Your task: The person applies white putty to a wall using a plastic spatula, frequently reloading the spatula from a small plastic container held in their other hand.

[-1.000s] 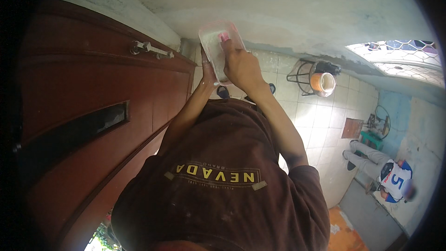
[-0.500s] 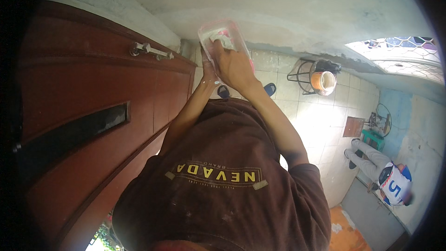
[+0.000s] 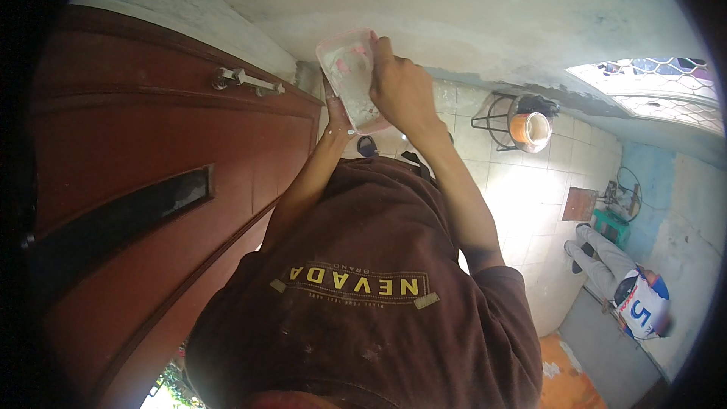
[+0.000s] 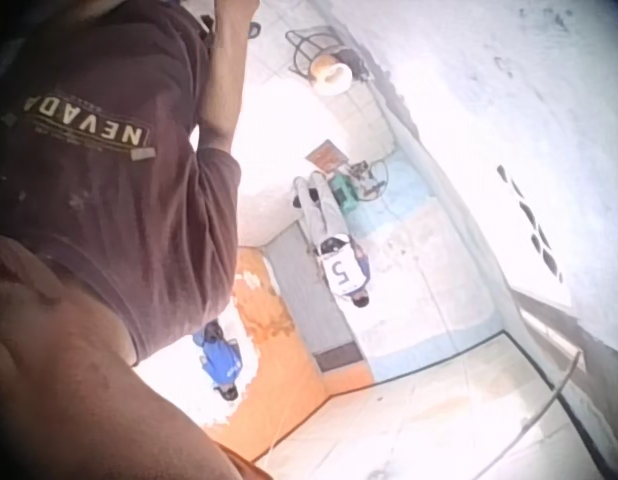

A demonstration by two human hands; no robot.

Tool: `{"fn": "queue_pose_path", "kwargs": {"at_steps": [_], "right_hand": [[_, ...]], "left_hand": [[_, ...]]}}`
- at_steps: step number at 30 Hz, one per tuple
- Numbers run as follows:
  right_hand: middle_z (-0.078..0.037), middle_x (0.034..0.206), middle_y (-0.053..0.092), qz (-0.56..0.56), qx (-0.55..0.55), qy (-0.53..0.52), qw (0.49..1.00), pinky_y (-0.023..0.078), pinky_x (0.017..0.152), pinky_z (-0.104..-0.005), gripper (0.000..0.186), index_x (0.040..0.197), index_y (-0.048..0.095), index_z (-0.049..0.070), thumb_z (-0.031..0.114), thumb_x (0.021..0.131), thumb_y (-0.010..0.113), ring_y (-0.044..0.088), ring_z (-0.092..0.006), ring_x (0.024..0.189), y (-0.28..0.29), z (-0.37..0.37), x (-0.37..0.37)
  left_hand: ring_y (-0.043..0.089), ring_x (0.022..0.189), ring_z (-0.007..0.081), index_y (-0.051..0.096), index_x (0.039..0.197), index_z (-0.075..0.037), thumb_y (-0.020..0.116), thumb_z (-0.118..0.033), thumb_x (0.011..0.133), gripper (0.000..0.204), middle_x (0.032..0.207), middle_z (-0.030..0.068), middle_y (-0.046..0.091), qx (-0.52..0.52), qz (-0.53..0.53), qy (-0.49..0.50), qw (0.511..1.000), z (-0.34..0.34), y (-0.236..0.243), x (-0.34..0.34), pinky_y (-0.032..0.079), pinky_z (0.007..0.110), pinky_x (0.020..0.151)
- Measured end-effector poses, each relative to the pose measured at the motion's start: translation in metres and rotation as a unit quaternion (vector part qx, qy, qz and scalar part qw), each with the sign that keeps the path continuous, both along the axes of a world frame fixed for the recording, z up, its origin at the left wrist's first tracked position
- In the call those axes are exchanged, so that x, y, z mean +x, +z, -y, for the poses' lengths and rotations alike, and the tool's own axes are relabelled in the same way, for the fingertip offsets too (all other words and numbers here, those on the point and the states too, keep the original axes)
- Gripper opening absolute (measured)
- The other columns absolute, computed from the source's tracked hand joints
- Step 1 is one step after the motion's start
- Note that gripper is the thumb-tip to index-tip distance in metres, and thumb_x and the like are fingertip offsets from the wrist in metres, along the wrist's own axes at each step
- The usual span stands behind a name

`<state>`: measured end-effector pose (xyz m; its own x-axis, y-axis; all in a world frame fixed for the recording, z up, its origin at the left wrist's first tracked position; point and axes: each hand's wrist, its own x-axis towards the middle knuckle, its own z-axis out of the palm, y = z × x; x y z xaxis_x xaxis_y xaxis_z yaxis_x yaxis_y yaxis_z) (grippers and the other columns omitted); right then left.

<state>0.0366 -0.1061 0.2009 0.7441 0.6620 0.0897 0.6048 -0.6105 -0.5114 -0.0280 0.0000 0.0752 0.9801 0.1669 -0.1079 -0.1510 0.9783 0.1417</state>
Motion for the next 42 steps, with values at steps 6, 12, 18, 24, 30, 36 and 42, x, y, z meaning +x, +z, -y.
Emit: {"fn": "queue_pose_path", "kwargs": {"at_steps": [6,12,18,24,30,36,42], "right_hand": [[-0.029,0.09,0.069,-0.003,-0.002,0.068,0.998,0.057,0.072,-0.0543,0.053,0.136,0.049,0.0,0.004,0.084,0.059,0.069,-0.0468,0.077,-0.011,-0.002,-0.004],[-0.034,0.088,0.066,0.06,0.033,0.089,0.994,0.055,0.069,-0.0562,0.055,0.134,0.047,-0.001,0.004,0.082,0.064,0.068,-0.0495,0.079,-0.007,0.001,0.006],[-0.026,0.077,0.069,0.006,-0.018,0.037,0.999,0.056,0.064,-0.0541,0.046,0.125,0.051,-0.002,0.004,0.081,0.063,0.069,-0.046,0.072,0.003,0.01,0.019],[-0.027,0.082,0.07,0.002,-0.024,0.085,0.996,0.055,0.067,-0.0582,0.044,0.127,0.05,0.0,0.006,0.085,0.062,0.07,-0.0471,0.076,-0.001,-0.006,-0.011],[-0.027,0.08,0.069,0.043,0.025,0.037,0.998,0.057,0.07,-0.055,0.044,0.127,0.051,0.0,0.008,0.086,0.062,0.069,-0.0492,0.081,-0.015,0.002,-0.002],[-0.025,0.067,0.066,0.055,0.043,0.108,0.992,0.056,0.084,-0.0539,0.048,0.129,0.051,-0.001,0.005,0.083,0.063,0.068,-0.049,0.076,-0.017,0.005,-0.012],[-0.027,0.076,0.066,0.109,0.066,0.111,0.986,0.053,0.065,-0.0551,0.037,0.124,0.049,0.001,0.005,0.088,0.059,0.066,-0.0474,0.068,-0.021,-0.006,-0.011]], "left_hand": [[0.049,0.138,0.0265,0.04,0.155,-0.015,0.041,-0.068,0.099,0.076,0.151,0.0066,0.05,-0.105,0.088,-0.015,0.99,-0.006,-0.039,0.007,0.04,0.045,0.117],[0.055,0.131,0.0267,0.045,0.149,-0.011,0.047,-0.074,0.094,0.084,0.143,0.0089,0.055,0.089,-0.076,0.034,0.993,0.019,0.019,0.02,0.045,0.043,0.112],[0.057,0.128,0.0247,0.048,0.146,-0.011,0.044,-0.072,0.097,0.078,0.14,0.0076,0.058,0.064,-0.046,0.028,0.997,0.011,0.007,0.019,0.047,0.042,0.11],[0.048,0.139,0.0269,0.039,0.156,-0.018,0.039,-0.064,0.102,0.071,0.153,0.0069,0.048,0.106,-0.072,0.016,0.992,0.013,-0.009,0.012,0.039,0.046,0.117],[0.053,0.134,0.027,0.044,0.152,-0.015,0.042,-0.06,0.102,0.067,0.149,0.0085,0.052,0.054,-0.048,0.014,0.997,0.012,0.003,0.009,0.042,0.046,0.115],[0.056,0.131,0.0254,0.047,0.148,-0.014,0.044,-0.06,0.102,0.066,0.143,0.0086,0.057,-0.018,0.032,-0.005,0.999,0.0,-0.018,0.004,0.044,0.045,0.113],[0.053,0.133,0.0269,0.043,0.151,-0.012,0.047,-0.076,0.093,0.086,0.146,0.01,0.053,0.089,-0.046,0.029,0.995,0.004,-0.014,0.007,0.042,0.043,0.114]]}}
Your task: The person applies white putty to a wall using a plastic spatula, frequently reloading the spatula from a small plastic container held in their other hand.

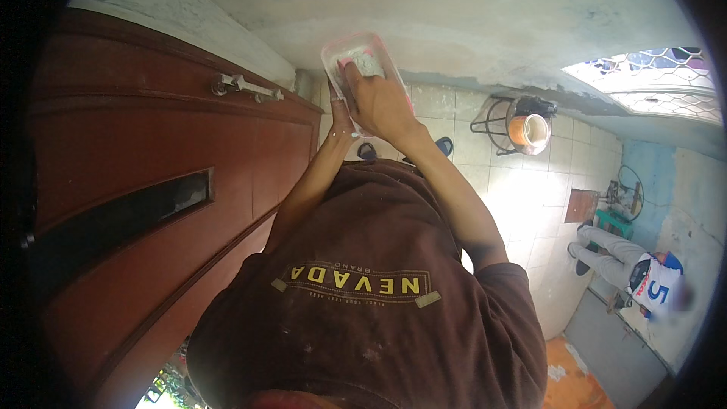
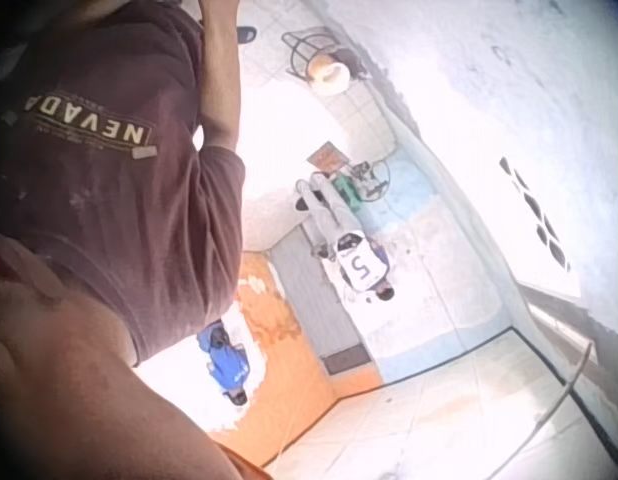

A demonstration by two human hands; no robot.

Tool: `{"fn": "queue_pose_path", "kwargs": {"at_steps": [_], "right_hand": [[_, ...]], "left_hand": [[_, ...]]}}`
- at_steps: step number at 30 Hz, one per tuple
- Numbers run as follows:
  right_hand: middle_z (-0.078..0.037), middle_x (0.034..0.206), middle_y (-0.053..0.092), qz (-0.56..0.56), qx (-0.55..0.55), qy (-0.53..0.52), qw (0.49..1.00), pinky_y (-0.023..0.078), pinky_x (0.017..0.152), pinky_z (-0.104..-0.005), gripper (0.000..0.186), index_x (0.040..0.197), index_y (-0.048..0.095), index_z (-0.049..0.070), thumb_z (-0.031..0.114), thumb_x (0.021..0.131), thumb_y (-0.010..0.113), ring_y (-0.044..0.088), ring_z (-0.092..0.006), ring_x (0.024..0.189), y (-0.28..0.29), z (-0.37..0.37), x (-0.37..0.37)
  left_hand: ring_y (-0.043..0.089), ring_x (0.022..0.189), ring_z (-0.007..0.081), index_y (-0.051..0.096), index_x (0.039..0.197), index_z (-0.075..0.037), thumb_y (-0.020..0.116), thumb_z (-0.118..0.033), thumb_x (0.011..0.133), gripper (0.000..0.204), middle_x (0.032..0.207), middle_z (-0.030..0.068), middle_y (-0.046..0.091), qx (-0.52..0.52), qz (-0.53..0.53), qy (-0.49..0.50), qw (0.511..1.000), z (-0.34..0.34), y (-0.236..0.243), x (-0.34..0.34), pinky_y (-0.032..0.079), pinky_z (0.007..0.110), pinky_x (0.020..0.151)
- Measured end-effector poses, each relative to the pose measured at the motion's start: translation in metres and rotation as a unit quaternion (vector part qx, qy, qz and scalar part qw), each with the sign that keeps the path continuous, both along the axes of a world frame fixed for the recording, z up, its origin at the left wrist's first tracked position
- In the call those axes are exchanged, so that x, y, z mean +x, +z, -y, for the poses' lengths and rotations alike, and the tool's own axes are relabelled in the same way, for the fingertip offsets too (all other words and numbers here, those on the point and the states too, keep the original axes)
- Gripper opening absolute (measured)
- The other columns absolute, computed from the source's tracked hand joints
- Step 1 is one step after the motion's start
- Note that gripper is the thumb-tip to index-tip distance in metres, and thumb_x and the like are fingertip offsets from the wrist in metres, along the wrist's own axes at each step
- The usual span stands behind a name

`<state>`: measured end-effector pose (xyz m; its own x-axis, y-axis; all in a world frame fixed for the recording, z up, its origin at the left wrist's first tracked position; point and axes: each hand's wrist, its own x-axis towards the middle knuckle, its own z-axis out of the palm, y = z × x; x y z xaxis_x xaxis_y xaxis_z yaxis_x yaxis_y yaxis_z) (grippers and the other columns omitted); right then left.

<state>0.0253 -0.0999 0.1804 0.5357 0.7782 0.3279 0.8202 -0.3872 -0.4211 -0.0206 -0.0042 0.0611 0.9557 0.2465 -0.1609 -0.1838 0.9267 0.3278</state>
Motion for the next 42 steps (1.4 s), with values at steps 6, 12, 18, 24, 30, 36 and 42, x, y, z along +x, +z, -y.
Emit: {"fn": "queue_pose_path", "kwargs": {"at_steps": [6,12,18,24,30,36,42], "right_hand": [[-0.03,0.078,0.066,-0.138,-0.043,-0.109,0.984,0.052,0.063,-0.0564,0.038,0.123,0.048,0.0,0.004,0.088,0.06,0.066,-0.0479,0.073,0.015,0.013,0.016],[-0.028,0.072,0.066,-0.016,-0.021,-0.04,0.999,0.055,0.066,-0.0563,0.034,0.12,0.052,-0.003,0.007,0.089,0.057,0.068,-0.0465,0.073,-0.011,0.002,0.002],[-0.024,0.08,0.071,-0.06,-0.07,-0.115,0.989,0.056,0.071,-0.057,0.039,0.124,0.055,0.003,0.006,0.085,0.059,0.069,-0.0465,0.073,0.002,0.002,0.001],[-0.022,0.071,0.068,-0.044,-0.129,-0.081,0.987,0.056,0.062,-0.055,0.047,0.13,0.05,-0.001,0.006,0.084,0.061,0.068,-0.0434,0.068,0.017,0.023,0.01],[-0.022,0.068,0.067,-0.052,-0.013,-0.063,0.997,0.052,0.09,-0.0536,0.047,0.13,0.049,-0.001,0.008,0.086,0.061,0.067,-0.0475,0.069,0.015,0.01,-0.003],[-0.027,0.079,0.069,-0.075,-0.069,-0.073,0.992,0.055,0.08,-0.0539,0.051,0.134,0.048,0.0,0.007,0.085,0.06,0.07,-0.0463,0.075,0.014,0.017,-0.005],[-0.031,0.087,0.069,-0.124,-0.078,-0.107,0.983,0.057,0.069,-0.0541,0.051,0.133,0.049,0.0,0.004,0.083,0.061,0.07,-0.0453,0.077,0.029,0.019,-0.002]], "left_hand": [[0.054,0.132,0.0275,0.044,0.151,-0.014,0.051,-0.068,0.096,0.078,0.147,0.0087,0.054,-0.03,0.081,0.008,0.996,-0.006,0.023,-0.001,0.042,0.045,0.115],[0.054,0.133,0.0262,0.043,0.152,-0.014,0.046,-0.069,0.098,0.077,0.147,0.0076,0.054,-0.019,0.026,0.002,0.999,0.0,0.005,0.002,0.044,0.045,0.113],[0.055,0.132,0.0273,0.044,0.151,-0.015,0.045,-0.067,0.098,0.075,0.145,0.0096,0.055,-0.017,-0.006,-0.008,1.0,0.006,-0.002,0.003,0.045,0.045,0.113],[0.053,0.135,0.0298,0.043,0.151,-0.014,0.042,-0.068,0.098,0.076,0.147,0.0109,0.053,-0.061,0.056,-0.038,0.996,0.0,-0.003,-0.006,0.044,0.048,0.115],[0.051,0.137,0.0239,0.04,0.153,-0.014,0.045,-0.068,0.099,0.077,0.15,0.0075,0.05,0.141,-0.017,0.049,0.989,0.019,0.008,0.002,0.043,0.042,0.115],[0.056,0.131,0.0214,0.048,0.147,-0.015,0.043,-0.064,0.101,0.068,0.143,0.0043,0.057,-0.028,0.007,-0.005,1.0,0.003,-0.036,-0.004,0.045,0.039,0.113],[0.053,0.134,0.0247,0.044,0.15,-0.013,0.045,-0.068,0.099,0.075,0.148,0.0067,0.053,0.069,-0.015,0.018,0.997,0.017,0.014,0.004,0.043,0.043,0.115]]}}
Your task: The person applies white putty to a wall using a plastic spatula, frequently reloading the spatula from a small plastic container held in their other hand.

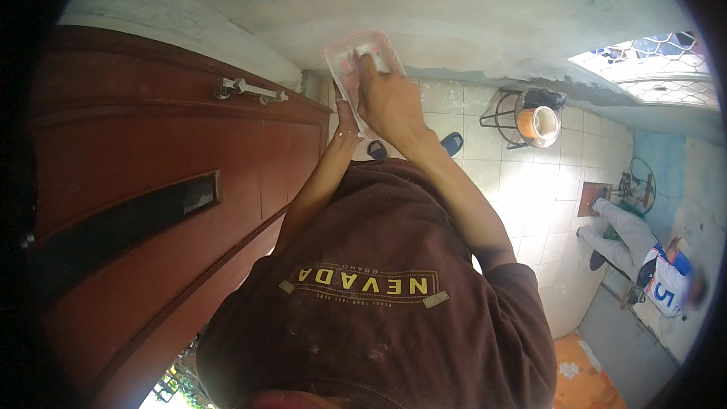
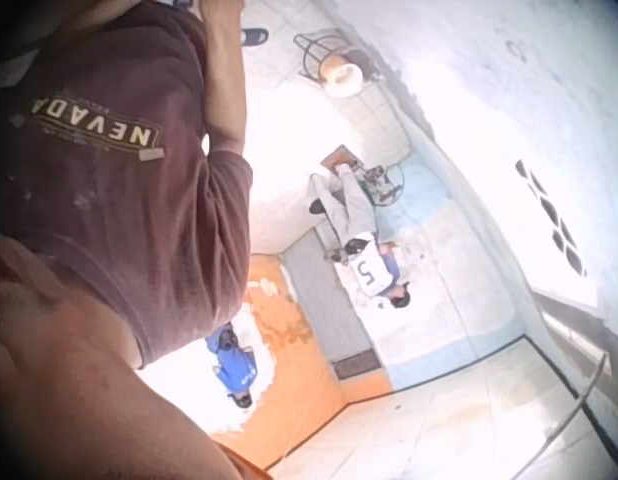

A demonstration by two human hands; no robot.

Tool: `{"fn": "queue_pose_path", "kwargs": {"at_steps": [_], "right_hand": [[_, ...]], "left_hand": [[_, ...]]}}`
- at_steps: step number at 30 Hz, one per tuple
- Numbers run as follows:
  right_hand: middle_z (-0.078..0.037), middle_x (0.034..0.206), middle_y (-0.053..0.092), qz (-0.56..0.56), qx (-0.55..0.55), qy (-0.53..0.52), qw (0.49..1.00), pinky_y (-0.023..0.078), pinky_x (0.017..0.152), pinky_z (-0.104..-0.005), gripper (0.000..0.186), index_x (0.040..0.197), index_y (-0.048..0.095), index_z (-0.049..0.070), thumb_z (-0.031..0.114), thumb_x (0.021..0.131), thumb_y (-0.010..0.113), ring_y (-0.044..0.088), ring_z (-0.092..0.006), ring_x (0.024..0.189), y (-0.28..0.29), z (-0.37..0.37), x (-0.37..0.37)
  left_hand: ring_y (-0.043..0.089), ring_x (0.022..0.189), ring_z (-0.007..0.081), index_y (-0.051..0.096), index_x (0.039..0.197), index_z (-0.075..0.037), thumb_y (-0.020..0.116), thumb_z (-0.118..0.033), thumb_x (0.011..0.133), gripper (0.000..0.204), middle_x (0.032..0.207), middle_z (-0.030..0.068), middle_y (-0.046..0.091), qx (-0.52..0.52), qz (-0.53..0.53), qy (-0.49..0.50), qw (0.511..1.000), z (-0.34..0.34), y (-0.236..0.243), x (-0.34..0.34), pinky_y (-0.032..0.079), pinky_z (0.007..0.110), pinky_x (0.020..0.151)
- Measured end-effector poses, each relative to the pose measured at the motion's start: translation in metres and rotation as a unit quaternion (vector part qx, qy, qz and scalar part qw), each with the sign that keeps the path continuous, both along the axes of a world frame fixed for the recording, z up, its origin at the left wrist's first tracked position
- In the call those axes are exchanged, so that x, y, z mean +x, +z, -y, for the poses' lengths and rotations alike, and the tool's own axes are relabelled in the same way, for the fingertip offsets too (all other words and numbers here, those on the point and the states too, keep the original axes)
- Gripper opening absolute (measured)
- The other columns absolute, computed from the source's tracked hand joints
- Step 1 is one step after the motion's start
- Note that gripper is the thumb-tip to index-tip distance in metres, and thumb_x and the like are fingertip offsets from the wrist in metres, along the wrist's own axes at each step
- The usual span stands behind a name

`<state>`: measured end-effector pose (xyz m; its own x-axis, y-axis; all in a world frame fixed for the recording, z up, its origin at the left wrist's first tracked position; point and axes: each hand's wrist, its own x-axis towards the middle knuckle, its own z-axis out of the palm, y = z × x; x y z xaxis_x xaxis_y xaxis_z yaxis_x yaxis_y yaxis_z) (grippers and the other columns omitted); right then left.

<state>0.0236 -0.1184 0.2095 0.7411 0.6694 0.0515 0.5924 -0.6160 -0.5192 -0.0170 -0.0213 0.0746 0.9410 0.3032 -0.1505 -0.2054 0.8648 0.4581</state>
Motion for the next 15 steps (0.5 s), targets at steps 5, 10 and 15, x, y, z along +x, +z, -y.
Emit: {"fn": "queue_pose_path", "kwargs": {"at_steps": [5,10,15], "right_hand": [[-0.028,0.076,0.067,-0.002,-0.018,-0.007,1.0,0.055,0.067,-0.056,0.049,0.13,0.049,0.0,0.004,0.083,0.061,0.068,-0.0466,0.073,0.001,0.006,0.003],[-0.025,0.071,0.067,0.009,-0.039,-0.005,0.999,0.055,0.065,-0.0556,0.043,0.125,0.05,0.0,0.006,0.084,0.06,0.068,-0.046,0.072,-0.016,0.006,0.009],[-0.026,0.072,0.067,0.0,0.022,-0.047,0.999,0.054,0.06,-0.0563,0.037,0.122,0.049,0.001,0.007,0.086,0.06,0.067,-0.0461,0.067,-0.015,0.003,0.005]], "left_hand": [[0.051,0.136,0.0262,0.04,0.154,-0.015,0.046,-0.068,0.098,0.077,0.151,0.0077,0.051,-0.133,0.068,-0.052,0.987,-0.007,-0.003,-0.002,0.041,0.045,0.116],[0.05,0.137,0.0272,0.039,0.154,-0.015,0.048,-0.068,0.096,0.079,0.152,0.0082,0.05,-0.116,0.024,-0.02,0.993,-0.011,-0.014,0.003,0.041,0.045,0.117],[0.05,0.137,0.0266,0.039,0.154,-0.015,0.048,-0.07,0.096,0.081,0.152,0.0081,0.049,-0.115,0.036,-0.025,0.992,-0.013,-0.028,0.004,0.042,0.045,0.115]]}}
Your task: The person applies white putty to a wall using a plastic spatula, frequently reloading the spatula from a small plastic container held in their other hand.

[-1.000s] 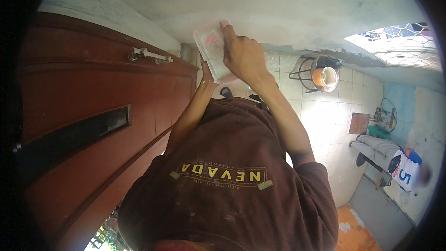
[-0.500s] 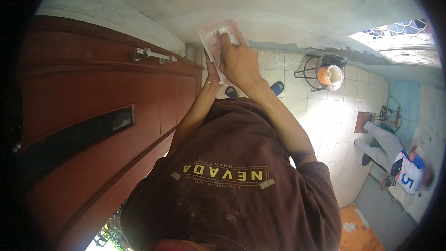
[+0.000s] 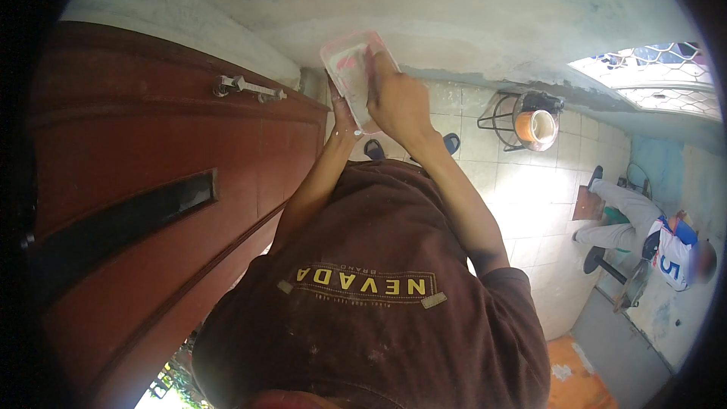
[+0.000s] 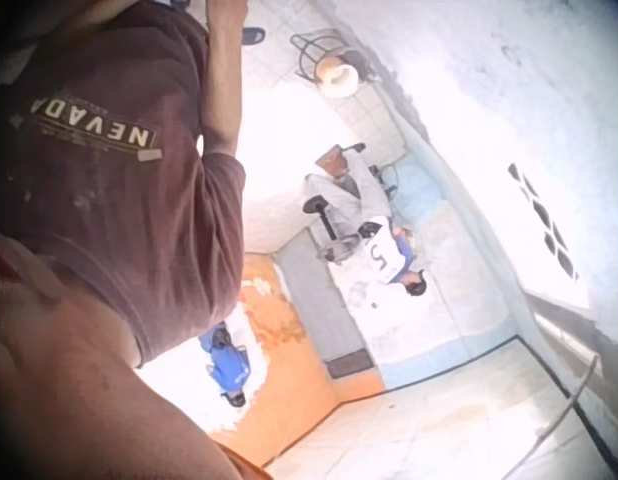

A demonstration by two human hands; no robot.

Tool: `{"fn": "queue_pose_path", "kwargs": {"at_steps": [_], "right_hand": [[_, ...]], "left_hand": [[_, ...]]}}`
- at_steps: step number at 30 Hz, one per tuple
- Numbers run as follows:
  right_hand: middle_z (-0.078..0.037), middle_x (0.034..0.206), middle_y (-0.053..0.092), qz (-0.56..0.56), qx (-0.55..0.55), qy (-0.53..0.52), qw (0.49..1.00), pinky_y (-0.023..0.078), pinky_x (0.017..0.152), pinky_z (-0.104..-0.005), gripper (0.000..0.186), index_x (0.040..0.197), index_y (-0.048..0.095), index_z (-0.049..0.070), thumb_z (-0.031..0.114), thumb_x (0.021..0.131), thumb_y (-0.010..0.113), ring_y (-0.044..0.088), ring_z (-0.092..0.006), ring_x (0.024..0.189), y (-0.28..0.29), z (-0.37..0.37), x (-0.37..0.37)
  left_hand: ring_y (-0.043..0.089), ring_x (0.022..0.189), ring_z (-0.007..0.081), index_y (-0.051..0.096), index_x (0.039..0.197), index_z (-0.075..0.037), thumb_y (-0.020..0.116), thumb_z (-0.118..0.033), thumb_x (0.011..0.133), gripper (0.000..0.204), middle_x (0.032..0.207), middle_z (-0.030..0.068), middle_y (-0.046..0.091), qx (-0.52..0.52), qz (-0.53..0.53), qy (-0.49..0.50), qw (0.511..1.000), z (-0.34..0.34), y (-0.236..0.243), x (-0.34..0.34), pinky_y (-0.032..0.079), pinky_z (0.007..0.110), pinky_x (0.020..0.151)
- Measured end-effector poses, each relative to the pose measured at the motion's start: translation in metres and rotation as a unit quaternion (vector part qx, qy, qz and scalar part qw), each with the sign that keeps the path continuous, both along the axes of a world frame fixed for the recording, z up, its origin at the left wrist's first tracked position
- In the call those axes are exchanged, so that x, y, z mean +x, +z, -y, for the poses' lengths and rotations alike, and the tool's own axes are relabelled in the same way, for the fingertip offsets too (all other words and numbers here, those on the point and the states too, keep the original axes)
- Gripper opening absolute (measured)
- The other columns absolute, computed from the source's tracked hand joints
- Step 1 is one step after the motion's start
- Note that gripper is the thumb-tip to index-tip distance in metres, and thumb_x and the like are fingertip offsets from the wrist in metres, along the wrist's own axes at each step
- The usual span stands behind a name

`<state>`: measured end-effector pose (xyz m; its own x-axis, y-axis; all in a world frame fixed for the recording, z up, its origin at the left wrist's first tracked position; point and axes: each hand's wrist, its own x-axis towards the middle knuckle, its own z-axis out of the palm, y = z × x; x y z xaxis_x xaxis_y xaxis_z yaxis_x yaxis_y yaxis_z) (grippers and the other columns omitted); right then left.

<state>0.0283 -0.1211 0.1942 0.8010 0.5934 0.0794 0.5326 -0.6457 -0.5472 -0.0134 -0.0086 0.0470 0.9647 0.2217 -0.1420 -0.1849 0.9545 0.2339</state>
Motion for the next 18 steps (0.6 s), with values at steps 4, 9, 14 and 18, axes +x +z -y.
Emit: {"fn": "queue_pose_path", "kwargs": {"at_steps": [4,9,14,18], "right_hand": [[-0.027,0.072,0.067,0.019,-0.027,0.024,0.999,0.053,0.06,-0.0573,0.036,0.122,0.049,0.001,0.008,0.088,0.059,0.067,-0.0469,0.067,-0.007,0.001,0.005],[-0.027,0.074,0.067,0.014,-0.025,0.037,0.999,0.054,0.062,-0.0568,0.033,0.12,0.05,0.002,0.009,0.089,0.058,0.068,-0.0471,0.069,-0.003,0.001,0.001],[-0.027,0.075,0.068,-0.001,-0.042,-0.021,0.999,0.054,0.058,-0.0551,0.025,0.114,0.051,0.001,0.009,0.091,0.057,0.069,-0.0441,0.068,0.0,0.003,0.014],[-0.025,0.069,0.067,0.087,-0.034,0.004,0.996,0.053,0.055,-0.0546,0.023,0.113,0.053,0.001,0.009,0.092,0.056,0.069,-0.042,0.066,-0.024,-0.006,0.011]], "left_hand": [[0.05,0.138,0.0272,0.039,0.154,-0.014,0.046,-0.072,0.096,0.083,0.152,0.0087,0.049,0.026,-0.021,-0.011,0.999,0.002,0.006,-0.002,0.043,0.045,0.115],[0.05,0.138,0.0287,0.038,0.155,-0.014,0.043,-0.076,0.094,0.087,0.153,0.0095,0.048,0.047,-0.015,-0.001,0.999,-0.001,0.01,0.001,0.042,0.046,0.115],[0.049,0.139,0.0288,0.036,0.155,-0.013,0.041,-0.078,0.094,0.089,0.153,0.0096,0.048,0.042,0.021,-0.011,0.999,0.001,0.021,0.001,0.041,0.046,0.117],[0.048,0.139,0.0288,0.036,0.156,-0.014,0.041,-0.078,0.094,0.089,0.154,0.0095,0.047,0.07,-0.006,-0.013,0.997,0.005,0.023,0.006,0.04,0.046,0.118]]}}
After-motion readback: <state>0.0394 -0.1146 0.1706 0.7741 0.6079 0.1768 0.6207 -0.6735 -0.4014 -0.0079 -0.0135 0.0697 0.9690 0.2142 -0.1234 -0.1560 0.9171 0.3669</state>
